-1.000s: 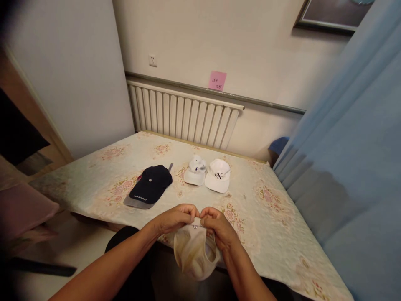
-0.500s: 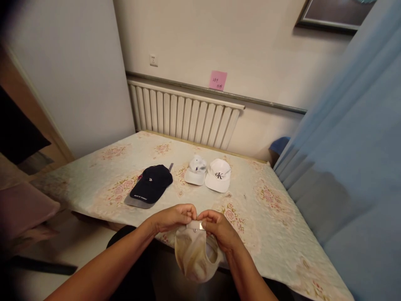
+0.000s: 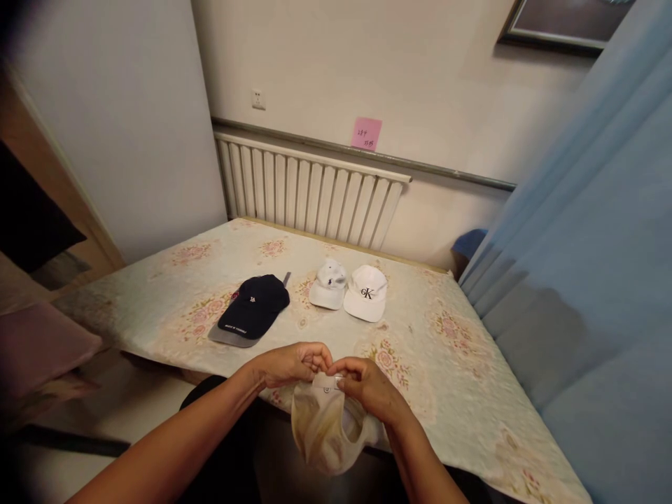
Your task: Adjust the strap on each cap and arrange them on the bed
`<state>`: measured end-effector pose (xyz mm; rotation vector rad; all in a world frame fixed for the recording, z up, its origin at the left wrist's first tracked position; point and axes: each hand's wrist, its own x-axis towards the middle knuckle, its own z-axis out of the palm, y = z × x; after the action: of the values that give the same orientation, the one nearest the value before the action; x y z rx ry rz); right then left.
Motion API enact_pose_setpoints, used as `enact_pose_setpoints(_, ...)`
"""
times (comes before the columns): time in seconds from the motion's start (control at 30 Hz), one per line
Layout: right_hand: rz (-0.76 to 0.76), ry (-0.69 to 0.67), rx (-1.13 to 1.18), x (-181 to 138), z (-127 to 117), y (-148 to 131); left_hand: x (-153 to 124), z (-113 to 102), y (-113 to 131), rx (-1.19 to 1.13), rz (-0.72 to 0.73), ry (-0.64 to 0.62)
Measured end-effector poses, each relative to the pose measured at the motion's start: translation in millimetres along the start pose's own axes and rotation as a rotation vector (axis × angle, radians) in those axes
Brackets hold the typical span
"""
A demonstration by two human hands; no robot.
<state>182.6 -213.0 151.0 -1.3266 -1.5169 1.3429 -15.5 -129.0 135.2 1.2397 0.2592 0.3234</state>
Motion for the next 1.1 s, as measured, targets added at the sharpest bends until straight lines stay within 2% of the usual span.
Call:
enact_pose_setpoints(0.2,-0.002,-0.006,-0.023,-0.3,0.6,2.4,-1.1,-3.3,-2.9,0.013,-0.017,0.001)
enact_pose_setpoints(0.43,-0.01,0.01,-0.058,-1.2,2.8,-1.0,1.6,3.3,-2.8,0.096,-0.111,0.023)
enact_pose_setpoints(0.57,-0.03,0.028,-0.097,-1.0,3.3,1.7,4.5,7.5,-3.5,0.11,-0.138,0.089)
enact_pose_setpoints(0.83,-0.074,0.055,-0.144,0.0,5.8,5.4,10.2,9.6,-10.5,0.23,-0.063,0.246)
enact_pose_setpoints(1.0,-0.084,-0.004,-0.032,-1.0,7.8,3.5,7.9,13.5,-7.3,0.267,-0.08,0.221)
enact_pose_setpoints(1.1,-0.104,0.006,0.057,-1.9,9.8,0.7,6.3,15.5,-3.9,0.235,-0.083,0.211)
